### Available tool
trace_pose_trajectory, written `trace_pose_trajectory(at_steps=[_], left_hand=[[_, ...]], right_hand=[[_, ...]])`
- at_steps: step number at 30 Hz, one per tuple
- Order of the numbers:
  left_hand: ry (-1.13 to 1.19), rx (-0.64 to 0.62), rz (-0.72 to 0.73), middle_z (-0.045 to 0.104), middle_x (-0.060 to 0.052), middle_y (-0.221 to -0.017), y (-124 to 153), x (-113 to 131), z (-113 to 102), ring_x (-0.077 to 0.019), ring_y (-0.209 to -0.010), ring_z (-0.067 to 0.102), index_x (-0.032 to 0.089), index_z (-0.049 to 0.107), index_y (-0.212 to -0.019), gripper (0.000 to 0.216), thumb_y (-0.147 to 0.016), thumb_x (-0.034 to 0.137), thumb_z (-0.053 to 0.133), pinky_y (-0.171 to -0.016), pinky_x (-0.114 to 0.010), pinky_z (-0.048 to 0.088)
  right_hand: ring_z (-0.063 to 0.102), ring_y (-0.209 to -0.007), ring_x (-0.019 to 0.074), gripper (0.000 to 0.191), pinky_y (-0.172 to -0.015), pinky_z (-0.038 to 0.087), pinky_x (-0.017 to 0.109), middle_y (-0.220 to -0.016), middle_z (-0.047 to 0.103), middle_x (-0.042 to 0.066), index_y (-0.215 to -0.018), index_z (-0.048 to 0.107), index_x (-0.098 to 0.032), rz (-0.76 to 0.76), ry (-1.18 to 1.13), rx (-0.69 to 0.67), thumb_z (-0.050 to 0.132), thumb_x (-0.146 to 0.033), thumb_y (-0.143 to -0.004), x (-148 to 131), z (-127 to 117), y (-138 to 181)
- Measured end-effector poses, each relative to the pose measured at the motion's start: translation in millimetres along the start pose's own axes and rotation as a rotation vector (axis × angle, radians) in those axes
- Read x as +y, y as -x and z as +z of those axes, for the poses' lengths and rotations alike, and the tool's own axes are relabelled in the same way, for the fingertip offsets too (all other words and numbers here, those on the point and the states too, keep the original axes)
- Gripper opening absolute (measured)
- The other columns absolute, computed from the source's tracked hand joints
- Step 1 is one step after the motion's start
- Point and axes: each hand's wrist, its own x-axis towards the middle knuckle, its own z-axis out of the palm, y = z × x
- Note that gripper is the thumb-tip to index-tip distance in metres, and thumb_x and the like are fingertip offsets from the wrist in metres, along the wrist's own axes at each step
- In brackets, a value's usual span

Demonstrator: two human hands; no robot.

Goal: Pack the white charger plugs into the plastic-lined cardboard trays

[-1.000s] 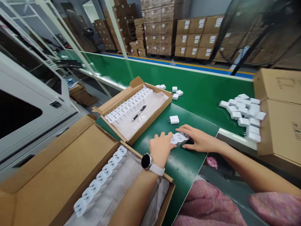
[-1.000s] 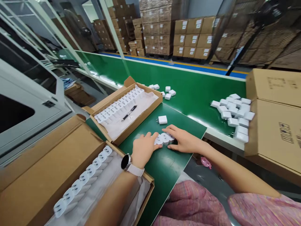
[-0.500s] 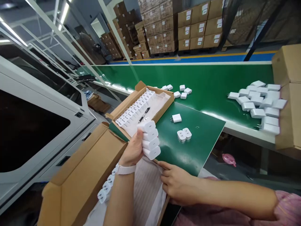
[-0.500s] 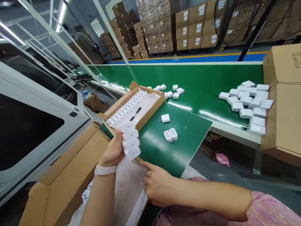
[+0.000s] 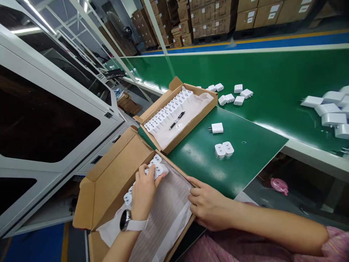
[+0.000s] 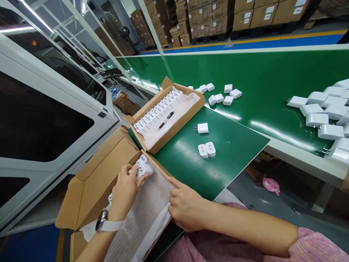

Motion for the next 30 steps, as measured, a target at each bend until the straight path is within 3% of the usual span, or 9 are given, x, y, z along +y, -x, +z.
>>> trace_pose_trajectory(at_steps=[3, 6, 8, 10, 14, 17, 23, 26, 30], left_hand=[[-0.077, 0.210, -0.002, 0.033, -0.018, -0.155, -3.0, 9.9, 27.1, -0.0372, -0.121, 0.052, 0.026, 0.059, -0.130, 0.050, -0.093, 0.056, 0.046, -0.058, -0.033, 0.051], [-0.122, 0.343, 0.020, 0.034, -0.019, -0.156, -3.6, 6.7, 39.2, -0.0400, -0.118, 0.053, 0.024, 0.052, -0.139, 0.060, -0.091, 0.058, 0.051, -0.063, -0.040, 0.053], [-0.115, 0.419, 0.073, 0.045, -0.022, -0.149, -4.3, 3.8, 35.9, -0.0405, -0.114, 0.055, 0.019, 0.053, -0.138, 0.063, -0.088, 0.057, 0.056, -0.072, -0.046, 0.054], [-0.019, 0.487, 0.169, 0.053, -0.022, -0.139, -9.0, 7.7, 24.0, -0.0385, -0.113, 0.056, 0.016, 0.053, -0.135, 0.059, -0.088, 0.050, 0.060, -0.084, -0.049, 0.053], [0.325, 0.446, 0.395, 0.058, -0.016, -0.131, -33.0, 44.5, -9.6, -0.0289, -0.119, 0.056, 0.016, 0.053, -0.129, 0.041, -0.092, 0.034, 0.058, -0.100, -0.043, 0.048], [0.457, 0.260, 0.486, 0.058, -0.013, -0.131, -52.9, 83.2, -24.3, -0.0256, -0.120, 0.058, 0.019, 0.052, -0.128, 0.038, -0.095, 0.037, 0.053, -0.098, -0.040, 0.051], [0.518, -0.139, 0.524, 0.036, -0.017, -0.152, -71.7, 137.9, -22.2, -0.0343, -0.133, 0.048, 0.022, 0.036, -0.145, 0.074, -0.084, 0.053, 0.064, -0.089, -0.042, 0.056], [0.529, -0.188, 0.590, 0.034, -0.021, -0.150, -78.1, 157.9, -21.4, -0.0379, -0.135, 0.044, 0.020, 0.034, -0.146, 0.086, -0.077, 0.053, 0.074, -0.091, -0.045, 0.054], [0.563, -0.174, 0.632, 0.044, -0.017, -0.136, -83.5, 182.2, -20.5, -0.0349, -0.124, 0.051, 0.021, 0.043, -0.138, 0.079, -0.073, 0.050, 0.078, -0.087, -0.042, 0.054]], right_hand=[[0.057, -0.077, 0.0216, 0.018, -0.121, 0.012, 0.057, -0.073, 0.065, 0.005, -0.077, 0.069, -0.017, -0.025, -0.069, 0.036, 0.060, -0.032, -0.081, -0.5, -5.1, 4.0], [0.060, -0.092, 0.0207, 0.020, -0.115, 0.030, 0.051, -0.090, 0.068, 0.006, -0.093, 0.070, -0.019, -0.126, -0.269, 0.186, 0.056, -0.033, -0.088, 15.6, -29.3, 16.7], [0.059, -0.100, 0.0200, 0.023, -0.102, 0.045, 0.043, -0.103, 0.067, 0.008, -0.107, 0.068, -0.021, -0.020, -0.328, 0.370, 0.051, -0.026, -0.093, 45.1, -54.2, 29.0], [0.057, -0.102, 0.0223, 0.029, -0.089, 0.050, 0.041, -0.107, 0.065, 0.011, -0.115, 0.065, -0.020, 0.254, -0.220, 0.526, 0.046, -0.018, -0.094, 89.8, -78.7, 40.7], [0.052, -0.108, 0.0313, 0.040, -0.092, 0.044, 0.052, -0.118, 0.061, 0.013, -0.124, 0.064, -0.024, 0.500, 0.069, 0.262, 0.060, -0.020, -0.084, 186.0, -104.1, 52.7], [0.049, -0.110, 0.0343, 0.038, -0.094, 0.040, 0.054, -0.118, 0.062, 0.012, -0.119, 0.067, -0.025, 0.543, 0.080, 0.093, 0.066, -0.025, -0.081, 217.9, -106.2, 60.6], [0.055, -0.077, 0.0193, 0.035, -0.072, 0.047, 0.035, -0.091, 0.064, 0.004, -0.109, 0.059, -0.020, 0.766, -0.272, 0.385, 0.069, -0.035, -0.080, 171.2, -100.2, 114.1], [0.055, -0.071, 0.0154, 0.039, -0.071, 0.049, 0.033, -0.083, 0.060, 0.000, -0.116, 0.054, -0.020, 0.745, -0.573, 0.398, 0.067, -0.033, -0.082, 144.7, -89.3, 127.6], [0.056, -0.078, 0.0135, 0.055, -0.077, 0.052, 0.035, -0.103, 0.057, 0.004, -0.132, 0.044, -0.021, 0.611, -0.788, 0.454, 0.059, -0.017, -0.079, 133.9, -68.6, 112.2]])
